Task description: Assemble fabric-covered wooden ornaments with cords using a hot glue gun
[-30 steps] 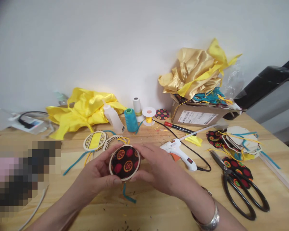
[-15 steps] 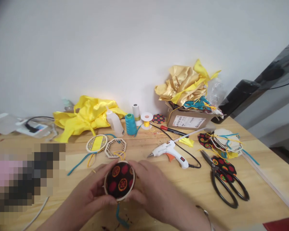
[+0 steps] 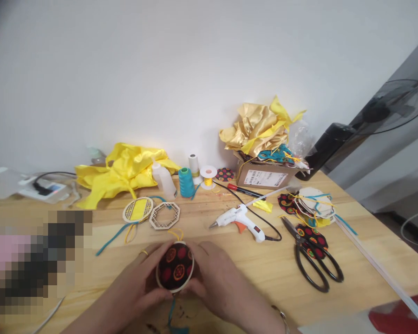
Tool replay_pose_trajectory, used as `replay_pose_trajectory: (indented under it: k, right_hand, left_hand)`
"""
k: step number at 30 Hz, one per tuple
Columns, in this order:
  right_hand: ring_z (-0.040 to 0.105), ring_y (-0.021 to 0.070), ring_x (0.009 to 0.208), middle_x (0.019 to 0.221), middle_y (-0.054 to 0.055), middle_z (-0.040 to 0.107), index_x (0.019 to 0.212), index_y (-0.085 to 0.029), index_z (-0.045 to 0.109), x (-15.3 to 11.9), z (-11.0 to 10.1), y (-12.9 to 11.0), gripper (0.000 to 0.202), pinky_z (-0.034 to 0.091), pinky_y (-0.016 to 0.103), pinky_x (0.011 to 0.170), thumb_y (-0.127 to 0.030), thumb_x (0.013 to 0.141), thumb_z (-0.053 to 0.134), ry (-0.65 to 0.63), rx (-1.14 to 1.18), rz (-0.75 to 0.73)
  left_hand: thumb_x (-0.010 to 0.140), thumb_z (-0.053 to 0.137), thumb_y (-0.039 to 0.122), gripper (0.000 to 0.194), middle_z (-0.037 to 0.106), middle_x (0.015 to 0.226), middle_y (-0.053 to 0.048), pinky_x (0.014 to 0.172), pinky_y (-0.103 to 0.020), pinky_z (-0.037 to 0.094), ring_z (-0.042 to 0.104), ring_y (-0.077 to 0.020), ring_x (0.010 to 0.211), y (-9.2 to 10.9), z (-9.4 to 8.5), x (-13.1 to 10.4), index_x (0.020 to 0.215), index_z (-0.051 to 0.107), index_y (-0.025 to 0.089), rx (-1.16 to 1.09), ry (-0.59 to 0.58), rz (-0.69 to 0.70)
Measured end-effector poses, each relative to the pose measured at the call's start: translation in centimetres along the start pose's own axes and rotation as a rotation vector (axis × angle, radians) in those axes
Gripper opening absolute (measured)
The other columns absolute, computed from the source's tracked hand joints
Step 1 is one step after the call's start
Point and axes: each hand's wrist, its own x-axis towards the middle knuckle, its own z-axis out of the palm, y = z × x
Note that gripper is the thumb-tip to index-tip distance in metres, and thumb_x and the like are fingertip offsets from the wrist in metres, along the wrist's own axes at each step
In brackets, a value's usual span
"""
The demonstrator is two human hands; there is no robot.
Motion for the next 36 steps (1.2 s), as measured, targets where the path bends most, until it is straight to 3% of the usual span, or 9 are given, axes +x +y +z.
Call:
replay_pose_trajectory:
  k: [10, 16, 21, 36]
  right_hand:
    - [0.056, 0.0188, 0.103, 0.116, 0.002, 0.062, 0.124, -0.028, 0.050, 1.0, -0.4, 0.7, 0.048, 0.043, 0.030, 0.088, -0.018, 0.079, 0.065, 0.017, -0.018, 0.013]
    - [0.056, 0.0207, 0.101, 0.113, 0.004, 0.063, 0.123, -0.025, 0.050, 1.0, -0.4, 0.7, 0.045, 0.043, 0.033, 0.086, -0.018, 0.081, 0.063, -0.009, -0.076, 0.059]
    - [0.057, 0.0205, 0.101, 0.112, 0.005, 0.064, 0.122, -0.024, 0.052, 1.2, -0.4, 0.5, 0.042, 0.043, 0.032, 0.086, -0.017, 0.082, 0.062, -0.037, -0.092, 0.073]
    - [0.059, 0.0205, 0.098, 0.108, 0.002, 0.067, 0.112, -0.025, 0.057, 1.5, -0.1, 1.2, 0.034, 0.043, 0.032, 0.085, -0.023, 0.080, 0.066, -0.026, -0.080, 0.084]
  left_hand:
    - [0.072, 0.063, 0.021, 0.073, 0.042, 0.135, -0.015, 0.106, -0.040, 0.033, 0.044, -0.0258, 0.123, 2.2, -0.5, 1.8, 0.139, 0.037, 0.014, 0.108, -0.087, -0.140]
    - [0.072, 0.063, 0.024, 0.066, 0.047, 0.131, -0.014, 0.101, -0.042, 0.036, 0.046, -0.0279, 0.117, 2.8, -0.5, 2.1, 0.135, 0.044, 0.016, 0.186, -0.052, -0.096]
    - [0.071, 0.066, 0.025, 0.056, 0.054, 0.119, -0.011, 0.099, -0.044, 0.037, 0.044, -0.0288, 0.113, 2.8, -0.5, 2.1, 0.125, 0.053, 0.019, 0.218, -0.005, -0.030]
    - [0.062, 0.074, 0.021, 0.065, 0.050, 0.121, -0.012, 0.102, -0.044, 0.036, 0.043, -0.0292, 0.115, 1.7, 0.0, 2.3, 0.124, 0.054, 0.016, 0.152, -0.009, -0.069]
